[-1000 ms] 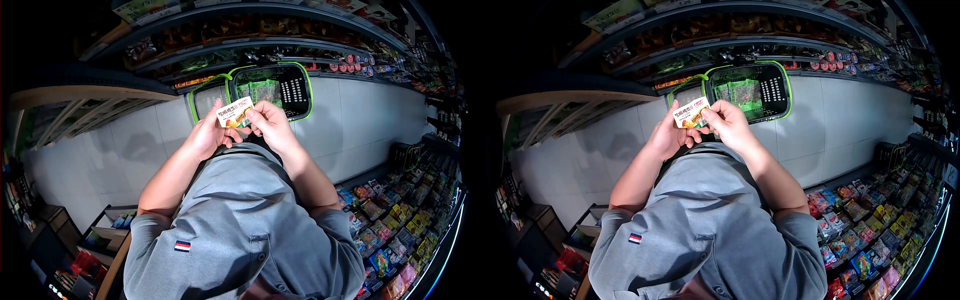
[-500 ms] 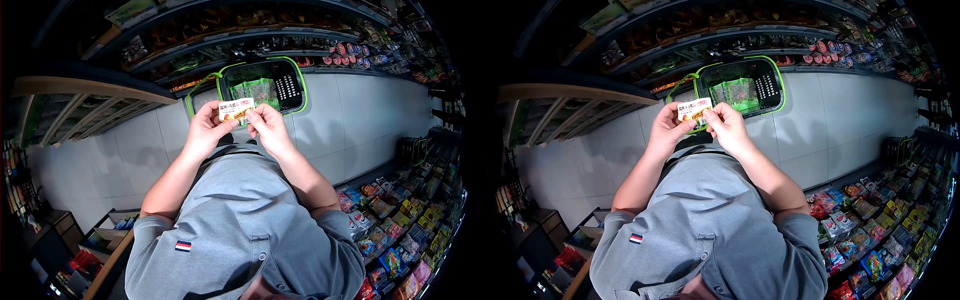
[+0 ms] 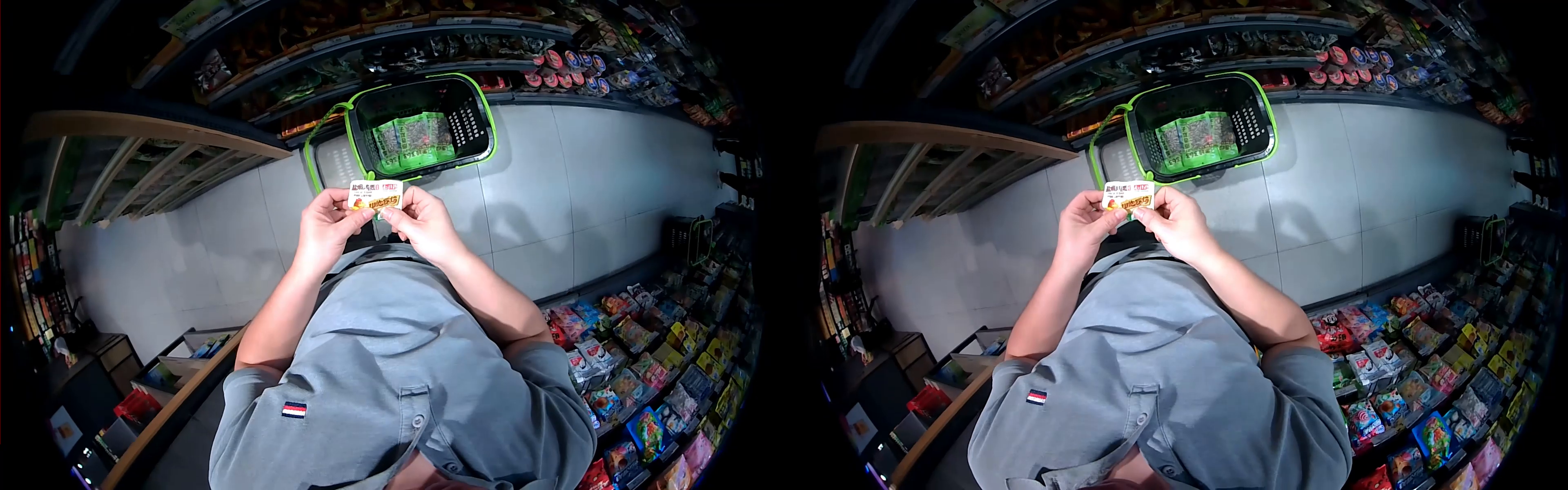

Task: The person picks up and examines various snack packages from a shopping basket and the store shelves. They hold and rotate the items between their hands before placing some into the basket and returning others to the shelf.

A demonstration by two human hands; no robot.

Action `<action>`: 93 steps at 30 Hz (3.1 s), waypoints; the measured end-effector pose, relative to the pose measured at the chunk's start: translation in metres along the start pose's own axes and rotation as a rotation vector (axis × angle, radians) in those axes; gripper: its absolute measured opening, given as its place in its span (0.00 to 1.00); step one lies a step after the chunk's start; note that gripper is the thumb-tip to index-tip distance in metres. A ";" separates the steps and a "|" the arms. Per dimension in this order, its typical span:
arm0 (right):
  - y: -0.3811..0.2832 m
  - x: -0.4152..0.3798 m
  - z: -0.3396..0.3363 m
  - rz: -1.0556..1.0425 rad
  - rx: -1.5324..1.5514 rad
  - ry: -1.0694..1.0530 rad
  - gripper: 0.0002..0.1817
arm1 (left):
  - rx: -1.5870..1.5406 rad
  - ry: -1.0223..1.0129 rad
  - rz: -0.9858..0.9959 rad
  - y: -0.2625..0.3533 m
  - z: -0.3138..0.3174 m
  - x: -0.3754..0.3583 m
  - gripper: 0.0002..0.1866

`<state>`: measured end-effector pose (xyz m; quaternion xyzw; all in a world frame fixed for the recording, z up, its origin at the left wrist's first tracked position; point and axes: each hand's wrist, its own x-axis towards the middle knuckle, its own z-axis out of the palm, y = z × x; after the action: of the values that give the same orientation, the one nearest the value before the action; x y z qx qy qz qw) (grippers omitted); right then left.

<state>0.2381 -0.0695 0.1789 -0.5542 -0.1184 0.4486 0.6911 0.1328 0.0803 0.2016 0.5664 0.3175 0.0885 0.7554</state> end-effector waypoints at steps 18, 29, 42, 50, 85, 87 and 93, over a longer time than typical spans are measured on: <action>-0.001 0.002 0.028 -0.412 -0.448 0.185 0.07 | -0.035 -0.277 -0.203 0.010 -0.034 0.014 0.22; -0.001 0.035 0.103 -0.543 -0.693 0.255 0.04 | -0.189 -0.487 -0.457 0.038 -0.116 0.063 0.14; 0.045 0.106 0.176 -0.235 -0.366 0.199 0.11 | -0.134 -0.502 -0.315 0.040 -0.219 0.084 0.16; 0.032 0.119 0.191 -0.041 -0.246 0.166 0.14 | -0.162 -0.420 -0.333 0.045 -0.227 0.089 0.12; -0.036 0.104 -0.043 -0.030 0.082 -0.071 0.26 | -0.288 -0.266 -0.176 0.027 -0.004 0.100 0.22; -0.039 0.100 -0.039 -0.078 0.068 -0.071 0.25 | -0.290 -0.271 -0.145 0.026 -0.006 0.099 0.21; -0.030 0.090 -0.024 -0.143 -0.014 -0.023 0.13 | -0.099 -0.275 -0.017 0.025 -0.026 0.093 0.14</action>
<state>0.3205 -0.0173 0.1662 -0.5440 -0.1688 0.4034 0.7161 0.1963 0.1552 0.1852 0.5327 0.2111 0.0193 0.8194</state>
